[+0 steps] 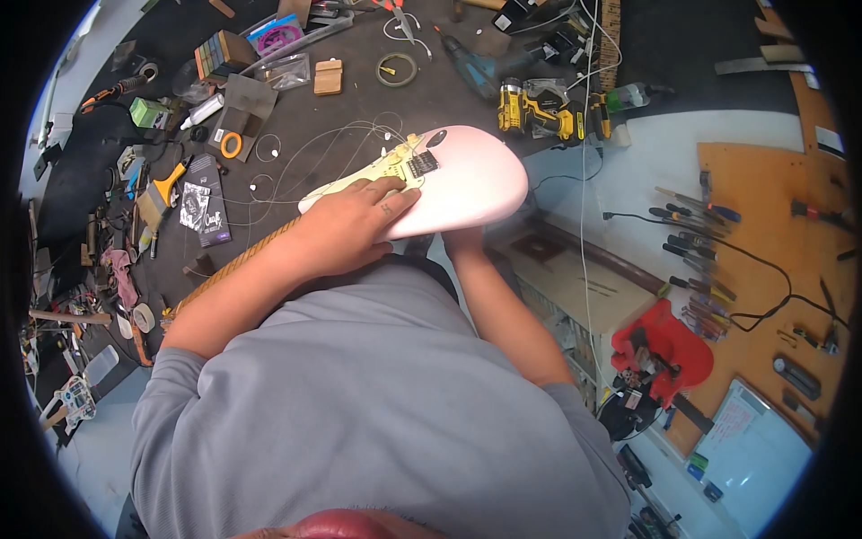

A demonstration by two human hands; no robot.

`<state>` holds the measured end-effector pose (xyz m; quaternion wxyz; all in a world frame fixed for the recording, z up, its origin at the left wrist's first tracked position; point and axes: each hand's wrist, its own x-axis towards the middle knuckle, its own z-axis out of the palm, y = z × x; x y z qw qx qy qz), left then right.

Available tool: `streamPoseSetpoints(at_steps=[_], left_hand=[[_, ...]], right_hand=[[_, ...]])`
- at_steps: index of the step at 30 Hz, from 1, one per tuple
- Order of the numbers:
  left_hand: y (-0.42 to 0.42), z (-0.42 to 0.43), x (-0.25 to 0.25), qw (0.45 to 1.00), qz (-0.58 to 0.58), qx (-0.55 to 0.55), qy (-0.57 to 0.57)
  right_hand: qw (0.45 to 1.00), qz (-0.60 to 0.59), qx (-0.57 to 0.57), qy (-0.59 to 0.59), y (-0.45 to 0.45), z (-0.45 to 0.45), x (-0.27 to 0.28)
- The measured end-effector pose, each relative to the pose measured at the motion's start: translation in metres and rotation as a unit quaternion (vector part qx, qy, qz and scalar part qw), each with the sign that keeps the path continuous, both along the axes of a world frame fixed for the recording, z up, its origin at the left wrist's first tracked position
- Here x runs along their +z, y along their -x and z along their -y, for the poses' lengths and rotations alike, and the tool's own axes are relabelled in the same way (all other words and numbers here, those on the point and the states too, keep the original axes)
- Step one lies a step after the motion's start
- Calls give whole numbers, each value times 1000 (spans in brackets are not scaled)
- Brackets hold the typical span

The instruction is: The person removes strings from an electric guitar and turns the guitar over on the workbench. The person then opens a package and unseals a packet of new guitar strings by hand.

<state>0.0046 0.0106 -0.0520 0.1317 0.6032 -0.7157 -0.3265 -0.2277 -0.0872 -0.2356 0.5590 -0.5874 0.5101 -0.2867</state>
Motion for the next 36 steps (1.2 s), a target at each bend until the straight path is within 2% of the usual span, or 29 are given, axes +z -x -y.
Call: streamPoseSetpoints(at_steps=[20,36], left_hand=[[0,-2,-3,1000,5,1,8],[0,-1,-8,1000,15,7,26]], right_hand=[[987,128,-32,-94,-10,2,20],[973,187,-44,-132,-14,2,25]])
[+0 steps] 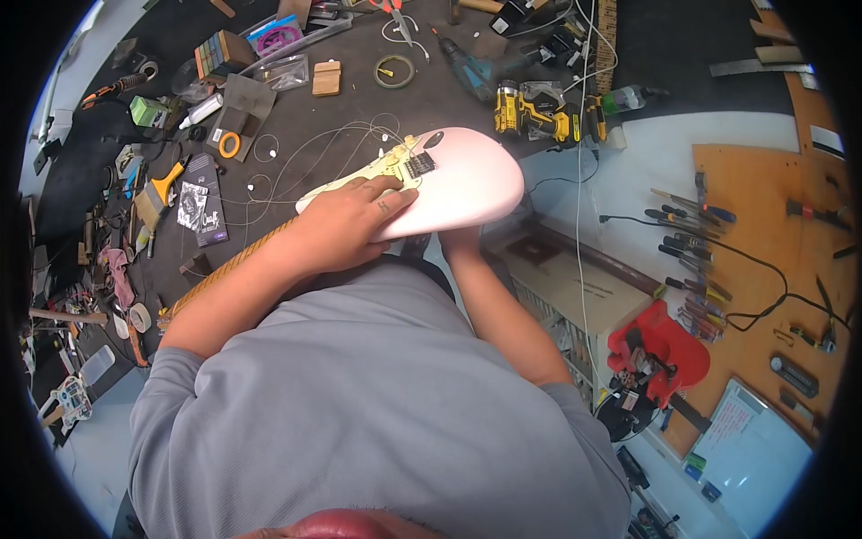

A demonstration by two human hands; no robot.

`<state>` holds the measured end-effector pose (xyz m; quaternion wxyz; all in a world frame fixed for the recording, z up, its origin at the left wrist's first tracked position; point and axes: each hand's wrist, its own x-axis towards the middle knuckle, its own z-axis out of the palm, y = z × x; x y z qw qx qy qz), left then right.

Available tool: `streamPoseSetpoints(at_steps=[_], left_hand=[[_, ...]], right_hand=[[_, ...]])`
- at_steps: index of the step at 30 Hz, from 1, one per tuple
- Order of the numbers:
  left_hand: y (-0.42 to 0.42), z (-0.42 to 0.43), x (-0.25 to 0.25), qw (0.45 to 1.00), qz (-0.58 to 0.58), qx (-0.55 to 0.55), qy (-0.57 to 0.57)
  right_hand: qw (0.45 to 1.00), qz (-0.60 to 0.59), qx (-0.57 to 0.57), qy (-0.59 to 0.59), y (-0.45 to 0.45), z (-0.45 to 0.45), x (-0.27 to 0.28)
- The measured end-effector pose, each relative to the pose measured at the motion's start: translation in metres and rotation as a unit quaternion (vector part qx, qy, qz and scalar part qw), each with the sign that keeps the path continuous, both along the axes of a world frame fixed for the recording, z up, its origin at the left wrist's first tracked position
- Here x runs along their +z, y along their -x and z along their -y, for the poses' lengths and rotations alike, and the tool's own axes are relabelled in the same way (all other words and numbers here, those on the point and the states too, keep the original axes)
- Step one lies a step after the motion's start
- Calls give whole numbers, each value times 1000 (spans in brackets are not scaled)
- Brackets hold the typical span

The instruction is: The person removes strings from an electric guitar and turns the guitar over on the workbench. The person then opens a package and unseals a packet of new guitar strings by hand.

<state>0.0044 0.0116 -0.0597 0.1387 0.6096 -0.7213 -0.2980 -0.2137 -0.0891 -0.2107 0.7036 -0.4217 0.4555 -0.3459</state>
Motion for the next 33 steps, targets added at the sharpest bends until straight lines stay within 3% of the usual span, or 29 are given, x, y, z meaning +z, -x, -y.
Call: streamPoseSetpoints(at_steps=[33], left_hand=[[-3,1,-1,1000,1,6,17]], right_hand=[[997,32,5,-71,2,-11,7]])
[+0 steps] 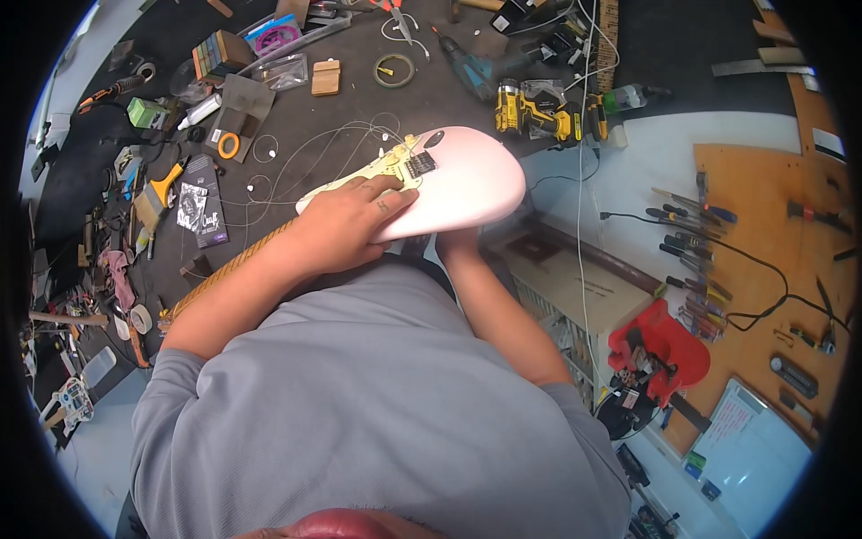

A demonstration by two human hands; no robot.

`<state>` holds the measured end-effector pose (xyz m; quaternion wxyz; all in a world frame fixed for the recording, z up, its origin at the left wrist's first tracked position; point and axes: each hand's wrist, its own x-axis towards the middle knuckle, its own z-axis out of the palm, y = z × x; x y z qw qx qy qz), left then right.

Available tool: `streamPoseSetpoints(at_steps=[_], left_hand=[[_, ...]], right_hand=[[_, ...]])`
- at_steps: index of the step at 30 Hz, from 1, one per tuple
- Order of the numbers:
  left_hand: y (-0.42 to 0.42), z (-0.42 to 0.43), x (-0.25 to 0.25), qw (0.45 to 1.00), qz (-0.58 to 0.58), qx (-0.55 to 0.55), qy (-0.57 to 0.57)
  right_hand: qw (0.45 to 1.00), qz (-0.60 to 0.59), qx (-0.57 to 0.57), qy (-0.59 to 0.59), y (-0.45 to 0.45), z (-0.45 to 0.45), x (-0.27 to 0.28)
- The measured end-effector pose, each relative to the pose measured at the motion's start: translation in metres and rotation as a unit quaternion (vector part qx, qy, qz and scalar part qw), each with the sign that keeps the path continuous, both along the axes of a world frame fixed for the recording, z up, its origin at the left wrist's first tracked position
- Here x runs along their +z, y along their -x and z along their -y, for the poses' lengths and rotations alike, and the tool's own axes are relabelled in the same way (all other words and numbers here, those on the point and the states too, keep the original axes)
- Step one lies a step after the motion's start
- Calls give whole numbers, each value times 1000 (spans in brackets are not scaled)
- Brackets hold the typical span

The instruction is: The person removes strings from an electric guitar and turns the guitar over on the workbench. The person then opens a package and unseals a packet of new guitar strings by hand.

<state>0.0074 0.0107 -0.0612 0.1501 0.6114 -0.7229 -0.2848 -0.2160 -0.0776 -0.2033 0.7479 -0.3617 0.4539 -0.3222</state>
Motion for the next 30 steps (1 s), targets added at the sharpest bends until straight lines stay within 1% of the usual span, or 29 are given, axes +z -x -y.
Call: streamPoseSetpoints(at_steps=[2,8,11,14,16,17,18,19,21,24,27,29,30], left_hand=[[0,0,-2,1000,1,1,4],[-5,4,6,999,-26,-12,-43],[-16,6,8,994,-70,-36,-77],[-35,9,-7,982,-165,-80,-53],[-50,23,-7,945,-268,-32,-186],[-57,29,-6,915,-316,-7,-251],[-58,34,-8,910,-325,46,-252],[-60,40,-43,885,-395,82,-233],[-49,55,-63,849,-411,209,-258],[-27,77,-77,887,-331,228,-229],[-14,93,-94,833,-403,287,-248],[-12,96,-106,830,-418,276,-244],[-11,96,-102,829,-425,271,-243]], right_hand=[[1000,3,0,-4,0,0,0],[1000,8,0,-18,1,2,2],[999,13,3,-38,-1,6,7],[996,56,-16,-73,-5,11,9],[980,147,-62,-123,-9,15,0],[987,139,-49,-66,-8,15,-19],[991,130,-36,-9,-7,14,-30],[992,120,-32,-6,-7,13,-27],[995,98,-23,1,-10,12,-17],[992,126,-1,15,-5,16,-21],[992,127,5,21,0,19,-24],[994,110,4,25,3,19,-27],[995,100,6,26,4,19,-28]])
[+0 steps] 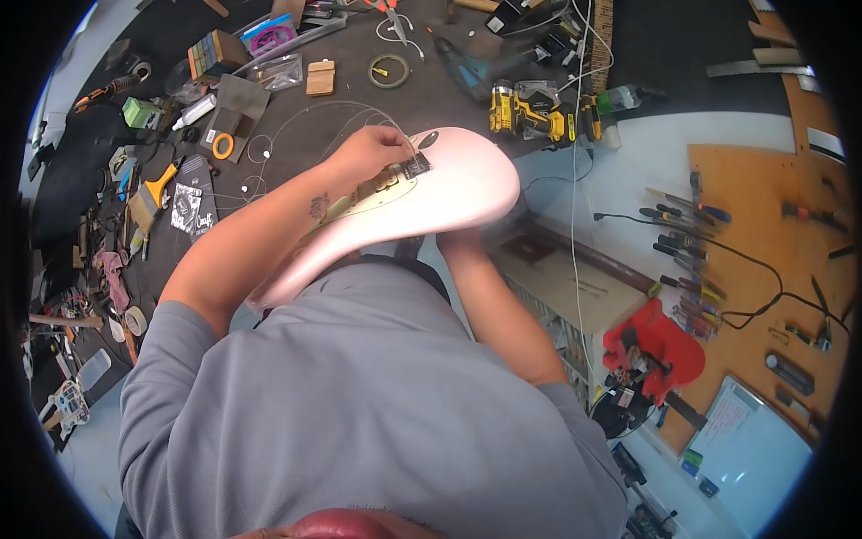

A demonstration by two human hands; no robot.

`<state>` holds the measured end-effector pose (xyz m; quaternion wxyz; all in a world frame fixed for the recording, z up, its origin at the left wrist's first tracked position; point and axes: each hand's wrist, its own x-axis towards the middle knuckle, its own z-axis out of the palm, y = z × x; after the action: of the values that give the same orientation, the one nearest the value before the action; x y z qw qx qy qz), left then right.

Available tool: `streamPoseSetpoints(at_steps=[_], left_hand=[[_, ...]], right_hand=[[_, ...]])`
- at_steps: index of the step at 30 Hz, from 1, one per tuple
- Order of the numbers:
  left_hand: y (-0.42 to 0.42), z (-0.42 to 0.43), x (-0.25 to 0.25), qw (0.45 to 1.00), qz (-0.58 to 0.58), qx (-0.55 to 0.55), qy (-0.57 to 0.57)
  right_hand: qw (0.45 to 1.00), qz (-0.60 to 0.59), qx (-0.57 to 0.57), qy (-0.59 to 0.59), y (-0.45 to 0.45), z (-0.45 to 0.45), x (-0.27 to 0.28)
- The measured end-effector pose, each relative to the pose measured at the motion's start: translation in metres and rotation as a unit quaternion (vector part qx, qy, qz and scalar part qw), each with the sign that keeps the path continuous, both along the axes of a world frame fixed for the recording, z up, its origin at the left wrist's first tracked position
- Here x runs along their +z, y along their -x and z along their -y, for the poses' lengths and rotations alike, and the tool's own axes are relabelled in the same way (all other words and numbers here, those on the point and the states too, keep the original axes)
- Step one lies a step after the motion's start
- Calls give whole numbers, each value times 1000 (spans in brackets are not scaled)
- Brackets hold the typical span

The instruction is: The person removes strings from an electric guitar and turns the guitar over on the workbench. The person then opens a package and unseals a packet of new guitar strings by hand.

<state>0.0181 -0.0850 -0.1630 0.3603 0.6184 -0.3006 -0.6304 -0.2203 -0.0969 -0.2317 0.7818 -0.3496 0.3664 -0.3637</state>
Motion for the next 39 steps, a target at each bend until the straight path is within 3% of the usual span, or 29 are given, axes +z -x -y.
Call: streamPoseSetpoints(at_steps=[3,6,9,13,15,17,18,20,25,27,28,31,33,35,36,38,39], left_hand=[[2,-4,16,992,126,-28,-6],[-13,-13,-6,976,187,105,45],[-74,-38,19,951,125,282,-26],[-219,-121,19,853,83,514,36],[-285,-184,23,835,46,530,139],[-337,-236,26,784,107,602,105],[-354,-256,32,746,99,652,96],[-381,-297,40,678,75,726,87],[-415,-380,39,605,62,785,120],[-431,-407,31,586,67,793,152],[-427,-409,30,564,79,808,153],[-404,-410,3,639,253,725,-36],[-404,-429,-53,655,406,636,-51],[-404,-440,-82,645,554,475,-227],[-402,-444,-93,618,615,381,-307],[-276,-321,-13,474,661,396,-426],[-259,-303,-13,554,666,286,-409]], right_hand=[[999,-47,13,15,8,-2,-5],[987,-143,48,51,22,-2,-12],[955,-250,90,129,36,-3,-26],[841,-393,154,339,40,-4,-32],[790,-439,173,391,54,-4,-48],[790,-434,140,410,57,-4,-48],[790,-431,123,419,60,-3,-49],[727,-467,156,479,87,5,-87],[587,-495,292,571,92,17,-84],[581,-460,300,601,90,15,-85],[605,-453,286,589,86,13,-86],[676,-425,240,552,61,0,-66],[749,-392,219,487,47,-7,-49],[853,-339,220,330,50,-11,-47],[879,-324,222,271,56,-11,-48],[901,-319,215,199,68,-11,-58],[885,-340,229,222,66,-8,-54]])
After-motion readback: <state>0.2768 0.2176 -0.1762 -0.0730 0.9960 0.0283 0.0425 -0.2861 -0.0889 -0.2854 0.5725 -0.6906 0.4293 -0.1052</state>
